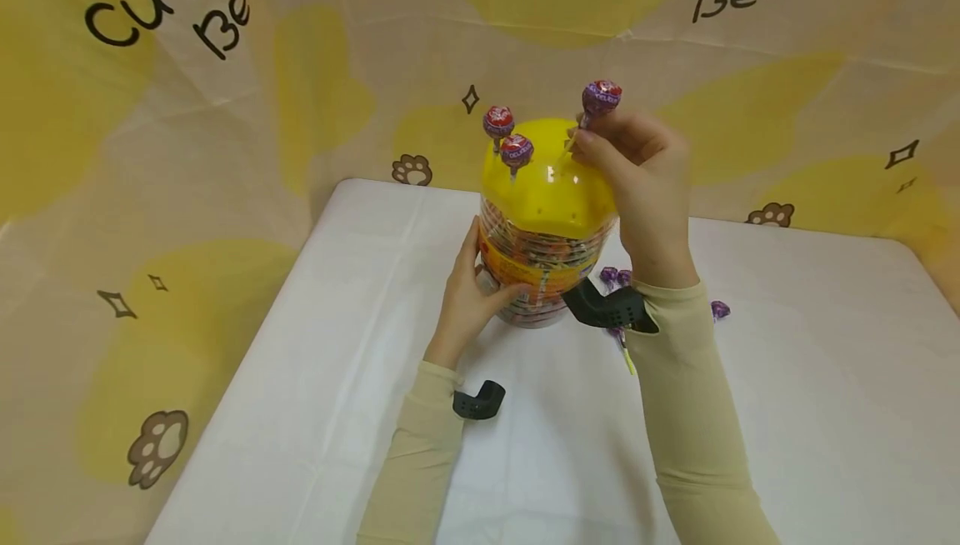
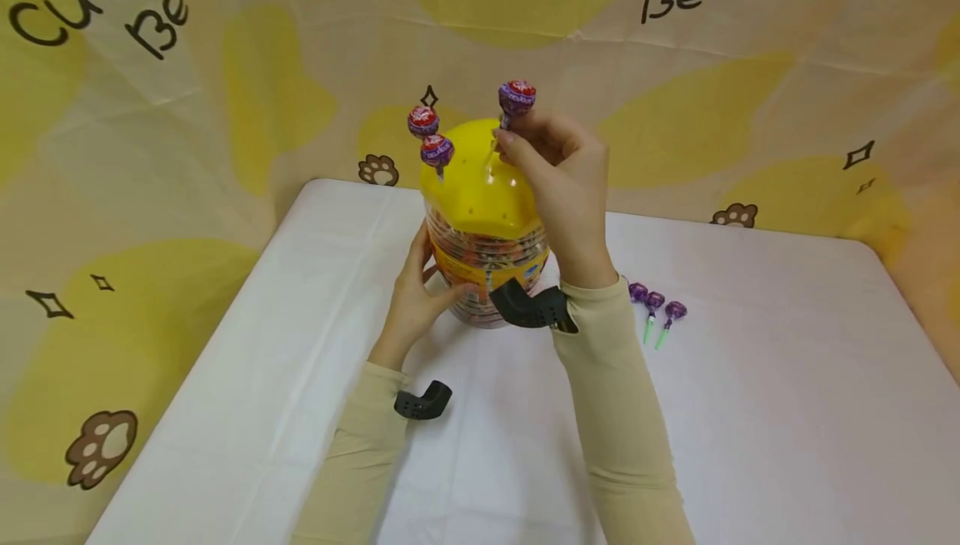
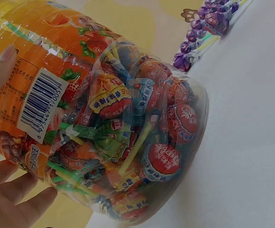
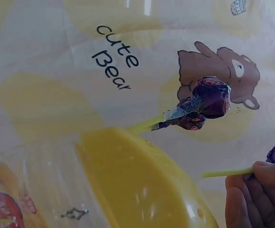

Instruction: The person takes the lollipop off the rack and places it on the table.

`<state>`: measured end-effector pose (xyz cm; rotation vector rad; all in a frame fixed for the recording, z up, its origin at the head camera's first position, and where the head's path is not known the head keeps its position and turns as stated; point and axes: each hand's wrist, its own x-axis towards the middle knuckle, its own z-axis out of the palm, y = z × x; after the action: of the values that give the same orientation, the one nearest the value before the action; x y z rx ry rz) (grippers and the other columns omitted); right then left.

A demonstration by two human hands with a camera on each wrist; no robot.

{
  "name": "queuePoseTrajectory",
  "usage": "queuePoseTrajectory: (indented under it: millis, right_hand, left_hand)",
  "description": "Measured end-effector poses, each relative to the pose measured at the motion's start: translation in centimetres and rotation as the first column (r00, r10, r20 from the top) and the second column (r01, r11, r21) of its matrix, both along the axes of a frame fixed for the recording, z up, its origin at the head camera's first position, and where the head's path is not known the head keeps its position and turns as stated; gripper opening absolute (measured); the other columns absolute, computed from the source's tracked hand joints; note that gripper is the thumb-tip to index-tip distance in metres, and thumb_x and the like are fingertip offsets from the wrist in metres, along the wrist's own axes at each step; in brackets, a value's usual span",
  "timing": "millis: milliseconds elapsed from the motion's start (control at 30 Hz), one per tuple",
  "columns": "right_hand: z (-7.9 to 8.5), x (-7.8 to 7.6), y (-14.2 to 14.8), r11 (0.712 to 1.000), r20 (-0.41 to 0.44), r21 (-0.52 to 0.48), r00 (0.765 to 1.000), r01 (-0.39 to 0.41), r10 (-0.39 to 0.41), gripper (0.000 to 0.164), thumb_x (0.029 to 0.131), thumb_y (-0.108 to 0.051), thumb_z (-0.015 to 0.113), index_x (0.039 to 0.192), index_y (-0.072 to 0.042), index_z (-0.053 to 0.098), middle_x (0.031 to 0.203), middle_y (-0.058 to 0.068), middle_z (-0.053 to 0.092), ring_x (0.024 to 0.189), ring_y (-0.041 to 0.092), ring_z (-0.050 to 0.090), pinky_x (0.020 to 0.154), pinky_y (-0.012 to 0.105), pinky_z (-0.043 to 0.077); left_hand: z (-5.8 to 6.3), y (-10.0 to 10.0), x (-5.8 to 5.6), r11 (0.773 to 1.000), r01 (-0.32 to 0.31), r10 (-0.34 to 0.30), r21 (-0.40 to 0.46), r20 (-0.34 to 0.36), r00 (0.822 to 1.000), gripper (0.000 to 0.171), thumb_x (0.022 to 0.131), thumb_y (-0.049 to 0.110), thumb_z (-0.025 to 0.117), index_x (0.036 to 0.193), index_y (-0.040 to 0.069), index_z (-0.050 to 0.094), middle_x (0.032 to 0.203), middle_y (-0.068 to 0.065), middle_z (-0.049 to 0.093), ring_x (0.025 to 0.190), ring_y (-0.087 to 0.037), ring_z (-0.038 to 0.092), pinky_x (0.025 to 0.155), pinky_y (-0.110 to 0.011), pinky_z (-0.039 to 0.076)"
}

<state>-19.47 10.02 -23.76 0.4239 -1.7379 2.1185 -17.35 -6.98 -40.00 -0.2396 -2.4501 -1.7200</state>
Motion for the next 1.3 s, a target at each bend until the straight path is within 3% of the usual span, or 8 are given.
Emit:
queuePoseTrajectory:
  millis: [267,567,833,1000,1133,1300]
  right_hand:
    - [-2.2,2.4,2.9,0.999,0.040,0.022,0.998,0.047,-0.048,0.014,0.083,-0.006,0.072,0.094,0.004,0.070,0.093,0.013,0.067,0.083,0.025,0.061,0.084,0.026,0.053]
    - [-5.6,4.4,6.2,0.997,0.027,-0.028,0.997,0.074,-0.074,0.007,0.082,0.006,0.068,0.087,0.012,0.068,0.084,0.013,0.068,0.068,0.022,0.063,0.072,0.025,0.056]
    - [-9.0,6.5,9.4,0.982,0.178,0.052,0.965,0.184,-0.190,0.004,0.080,0.010,0.068,0.084,0.011,0.067,0.080,0.010,0.069,0.069,0.018,0.064,0.068,0.020,0.056]
    - [-11.5,7.2,12.3,0.970,0.266,0.164,0.939,0.177,-0.216,0.003,0.081,0.008,0.068,0.084,0.007,0.068,0.076,0.002,0.069,0.064,0.012,0.065,0.066,0.017,0.055]
    - [-13.6,7.2,14.7,0.926,0.355,0.369,0.908,0.084,-0.224,0.004,0.085,0.001,0.067,0.087,-0.001,0.070,0.075,-0.006,0.069,0.065,0.008,0.066,0.067,0.013,0.053]
    - [-15.7,7.1,16.6,0.840,0.423,0.541,0.876,-0.038,-0.233,0.021,0.089,-0.005,0.064,0.099,0.014,0.063,0.077,-0.012,0.068,0.067,0.006,0.066,0.067,0.014,0.053]
  left_hand:
    - [0.2,0.0,0.1,1.000,0.001,-0.001,0.004,0.009,1.000,0.106,0.076,0.027,0.080,0.153,0.017,0.008,0.155,-0.005,0.019,0.139,-0.023,0.026,0.109,-0.044,0.033]
    - [0.1,0.1,-0.3,1.000,0.013,-0.013,0.013,0.007,1.000,0.107,0.076,0.027,0.080,0.153,0.016,0.008,0.156,-0.005,0.019,0.139,-0.024,0.025,0.109,-0.044,0.032]
    - [-0.2,0.1,-0.4,1.000,0.007,-0.008,-0.003,-0.007,1.000,0.105,0.077,0.029,0.079,0.153,0.016,0.008,0.154,-0.007,0.022,0.139,-0.023,0.026,0.109,-0.042,0.033]
    - [-0.3,0.1,-0.6,1.000,0.004,-0.004,-0.018,-0.017,1.000,0.106,0.076,0.028,0.080,0.153,0.017,0.007,0.154,-0.008,0.021,0.139,-0.024,0.026,0.109,-0.042,0.034]
    - [-0.4,0.1,-0.7,1.000,0.014,-0.014,-0.004,-0.022,1.000,0.105,0.077,0.028,0.079,0.153,0.017,0.007,0.154,-0.008,0.022,0.139,-0.023,0.026,0.109,-0.041,0.033]
    - [-0.5,0.1,-0.7,1.000,0.010,-0.010,0.010,-0.035,0.999,0.105,0.076,0.027,0.080,0.153,0.016,0.009,0.154,-0.008,0.022,0.138,-0.023,0.027,0.108,-0.040,0.034]
